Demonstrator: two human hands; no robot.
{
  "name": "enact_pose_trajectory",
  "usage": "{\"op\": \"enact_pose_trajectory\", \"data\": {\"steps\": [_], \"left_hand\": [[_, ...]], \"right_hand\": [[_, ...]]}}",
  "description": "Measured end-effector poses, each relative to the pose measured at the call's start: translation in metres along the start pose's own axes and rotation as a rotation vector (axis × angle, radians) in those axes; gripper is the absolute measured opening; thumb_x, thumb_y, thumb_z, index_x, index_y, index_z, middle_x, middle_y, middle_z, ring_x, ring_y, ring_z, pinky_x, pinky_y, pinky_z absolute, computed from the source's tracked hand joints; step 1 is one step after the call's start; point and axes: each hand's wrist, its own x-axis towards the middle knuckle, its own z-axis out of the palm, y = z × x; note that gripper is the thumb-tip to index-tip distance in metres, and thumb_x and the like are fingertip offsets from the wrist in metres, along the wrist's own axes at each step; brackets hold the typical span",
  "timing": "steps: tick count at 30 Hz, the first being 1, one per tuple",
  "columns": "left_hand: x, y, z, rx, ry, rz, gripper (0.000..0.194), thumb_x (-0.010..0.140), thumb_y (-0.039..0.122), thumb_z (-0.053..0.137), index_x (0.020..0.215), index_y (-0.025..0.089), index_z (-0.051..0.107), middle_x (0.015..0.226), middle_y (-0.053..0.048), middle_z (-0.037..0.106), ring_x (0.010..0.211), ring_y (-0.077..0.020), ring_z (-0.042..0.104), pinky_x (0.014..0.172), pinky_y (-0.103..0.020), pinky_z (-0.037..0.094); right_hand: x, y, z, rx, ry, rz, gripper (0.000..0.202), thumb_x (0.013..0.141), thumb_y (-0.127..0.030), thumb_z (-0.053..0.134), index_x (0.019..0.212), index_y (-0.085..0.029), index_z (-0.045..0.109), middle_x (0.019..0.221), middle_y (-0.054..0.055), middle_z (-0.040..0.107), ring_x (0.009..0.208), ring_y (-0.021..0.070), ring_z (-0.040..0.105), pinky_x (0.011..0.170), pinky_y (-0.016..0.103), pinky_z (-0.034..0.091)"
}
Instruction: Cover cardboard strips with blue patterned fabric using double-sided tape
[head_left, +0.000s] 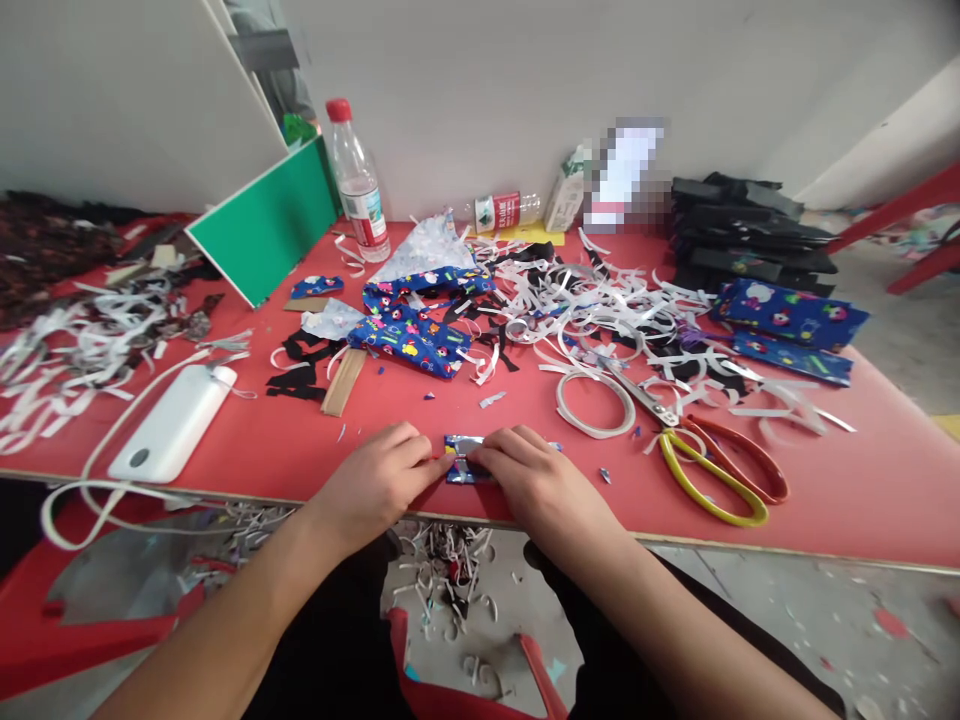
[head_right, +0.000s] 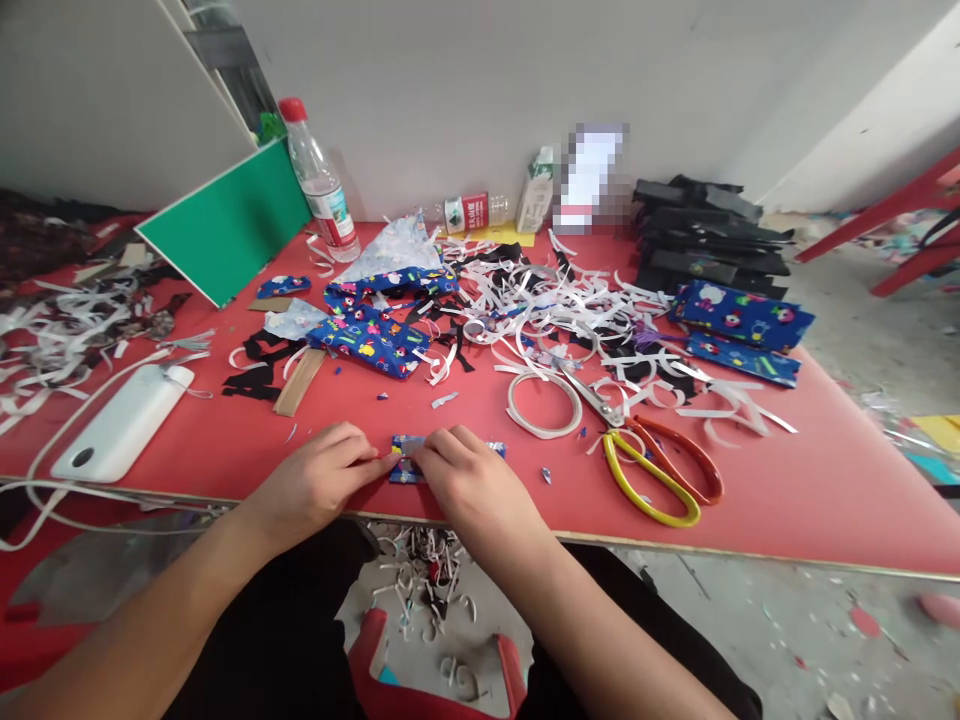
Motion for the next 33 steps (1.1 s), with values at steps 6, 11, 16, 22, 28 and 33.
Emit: {"op": "enact_pose_trajectory", "data": {"steps": [6, 11, 16, 22, 28, 33], "left_hand": [[0.003, 0.002, -0.002, 0.011, -0.073, -0.039, 0.028, 0.108, 0.015, 0.048, 0.117, 0.009, 0.074, 0.089, -0.009, 0.063, 0.087, -0.0241, 0.054, 0.075, -0.037, 0.053], [-0.004, -0.001, 0.002, -0.057, 0.029, -0.028, 0.029, 0.108, 0.012, 0.047, 0.124, 0.007, 0.071, 0.091, -0.01, 0.068, 0.087, -0.0235, 0.055, 0.078, -0.038, 0.054], [-0.009, 0.0, 0.008, -0.125, 0.071, -0.118, 0.028, 0.109, 0.015, 0.048, 0.117, 0.012, 0.074, 0.098, -0.01, 0.074, 0.092, -0.0237, 0.061, 0.082, -0.039, 0.054], [-0.01, -0.003, -0.001, -0.126, 0.086, -0.318, 0.024, 0.108, 0.023, 0.052, 0.112, 0.021, 0.076, 0.101, -0.006, 0.078, 0.093, -0.0199, 0.07, 0.083, -0.032, 0.059], [0.034, -0.044, -0.018, 0.01, 0.084, -0.503, 0.034, 0.095, 0.03, 0.063, 0.126, 0.017, 0.071, 0.124, -0.016, 0.075, 0.12, -0.0344, 0.066, 0.107, -0.054, 0.051], [0.092, -0.073, -0.017, 0.017, 0.146, -0.628, 0.008, 0.083, 0.019, 0.065, 0.081, 0.018, 0.072, 0.107, -0.019, 0.075, 0.122, -0.0412, 0.062, 0.105, -0.056, 0.047]], "right_hand": [[-0.004, -0.006, -0.007, -0.075, -0.063, 0.006, 0.021, 0.098, -0.01, 0.066, 0.117, -0.009, 0.075, 0.098, 0.012, 0.069, 0.087, 0.0257, 0.063, 0.073, 0.04, 0.063], [-0.013, -0.005, -0.003, -0.093, -0.024, 0.047, 0.028, 0.098, -0.011, 0.066, 0.124, -0.011, 0.075, 0.103, 0.014, 0.069, 0.092, 0.0273, 0.064, 0.08, 0.044, 0.064], [-0.017, 0.004, -0.001, 0.013, 0.021, 0.107, 0.027, 0.098, -0.004, 0.058, 0.114, -0.013, 0.078, 0.105, 0.015, 0.07, 0.09, 0.0276, 0.065, 0.078, 0.044, 0.064], [-0.02, 0.019, 0.0, 0.106, 0.136, 0.148, 0.032, 0.097, -0.003, 0.052, 0.113, -0.014, 0.077, 0.099, 0.012, 0.074, 0.086, 0.0246, 0.068, 0.077, 0.04, 0.062], [-0.017, 0.017, -0.005, 0.199, 0.243, 0.102, 0.027, 0.1, -0.011, 0.052, 0.112, -0.015, 0.076, 0.097, 0.012, 0.074, 0.084, 0.0232, 0.066, 0.074, 0.038, 0.059], [-0.018, 0.015, -0.009, 0.254, 0.327, 0.126, 0.028, 0.099, -0.012, 0.052, 0.113, -0.02, 0.076, 0.098, 0.01, 0.074, 0.086, 0.023, 0.066, 0.078, 0.039, 0.056]]}}
